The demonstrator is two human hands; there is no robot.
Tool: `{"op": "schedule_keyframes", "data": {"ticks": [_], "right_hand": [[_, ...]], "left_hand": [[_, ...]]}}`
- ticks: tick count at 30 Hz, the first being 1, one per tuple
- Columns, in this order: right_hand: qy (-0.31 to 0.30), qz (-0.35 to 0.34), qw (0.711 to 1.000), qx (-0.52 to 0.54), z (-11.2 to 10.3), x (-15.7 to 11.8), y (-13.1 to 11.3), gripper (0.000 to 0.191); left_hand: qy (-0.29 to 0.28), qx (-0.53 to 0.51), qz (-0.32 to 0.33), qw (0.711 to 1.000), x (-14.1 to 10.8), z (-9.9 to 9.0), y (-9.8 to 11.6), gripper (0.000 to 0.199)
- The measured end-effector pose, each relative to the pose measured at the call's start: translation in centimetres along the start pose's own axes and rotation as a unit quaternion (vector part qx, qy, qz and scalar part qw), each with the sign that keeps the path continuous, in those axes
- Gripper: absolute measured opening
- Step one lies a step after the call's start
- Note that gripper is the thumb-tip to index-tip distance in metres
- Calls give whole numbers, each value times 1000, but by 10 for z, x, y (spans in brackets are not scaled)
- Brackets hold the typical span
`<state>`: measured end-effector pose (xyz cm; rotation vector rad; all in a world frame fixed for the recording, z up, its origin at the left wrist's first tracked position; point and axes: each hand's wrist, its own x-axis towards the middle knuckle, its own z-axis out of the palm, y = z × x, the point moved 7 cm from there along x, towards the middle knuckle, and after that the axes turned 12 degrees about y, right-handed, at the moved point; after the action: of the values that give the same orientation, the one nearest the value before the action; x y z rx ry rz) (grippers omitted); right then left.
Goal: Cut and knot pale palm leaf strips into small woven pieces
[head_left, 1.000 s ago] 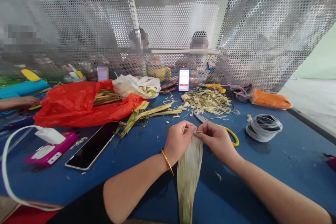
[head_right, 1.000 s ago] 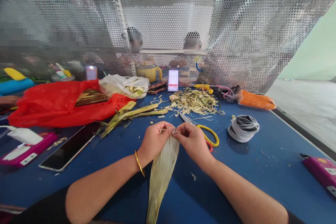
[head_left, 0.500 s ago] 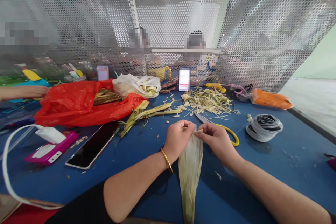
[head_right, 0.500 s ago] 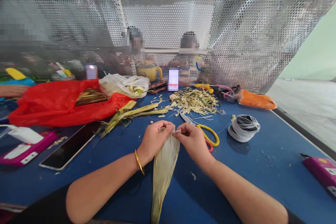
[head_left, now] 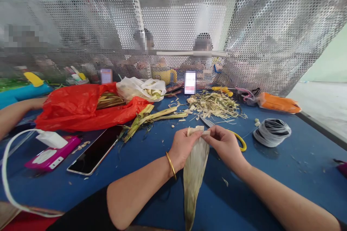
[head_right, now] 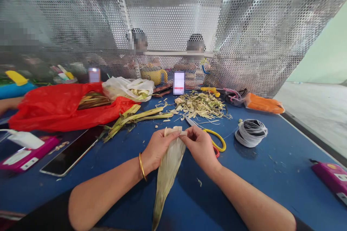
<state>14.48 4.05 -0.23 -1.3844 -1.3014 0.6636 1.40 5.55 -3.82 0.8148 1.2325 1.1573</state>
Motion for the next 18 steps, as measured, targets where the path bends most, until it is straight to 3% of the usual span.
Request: {"op": "schedule_keyframes", "data": {"ticks": [7, 13, 18], "right_hand": [[23, -145, 984, -105, -5, -7, -25, 14], [-14, -17, 1000, 10, 5, -3, -4, 29], [-2, -72, 996, -61, 1, -6, -9, 25]], "left_hand": [[18, 1, 15, 1000, 1, -1, 1, 29], [29, 17, 46, 998, 3, -4, 6, 30], [35, 46, 65, 996, 5, -5, 5, 31]]}}
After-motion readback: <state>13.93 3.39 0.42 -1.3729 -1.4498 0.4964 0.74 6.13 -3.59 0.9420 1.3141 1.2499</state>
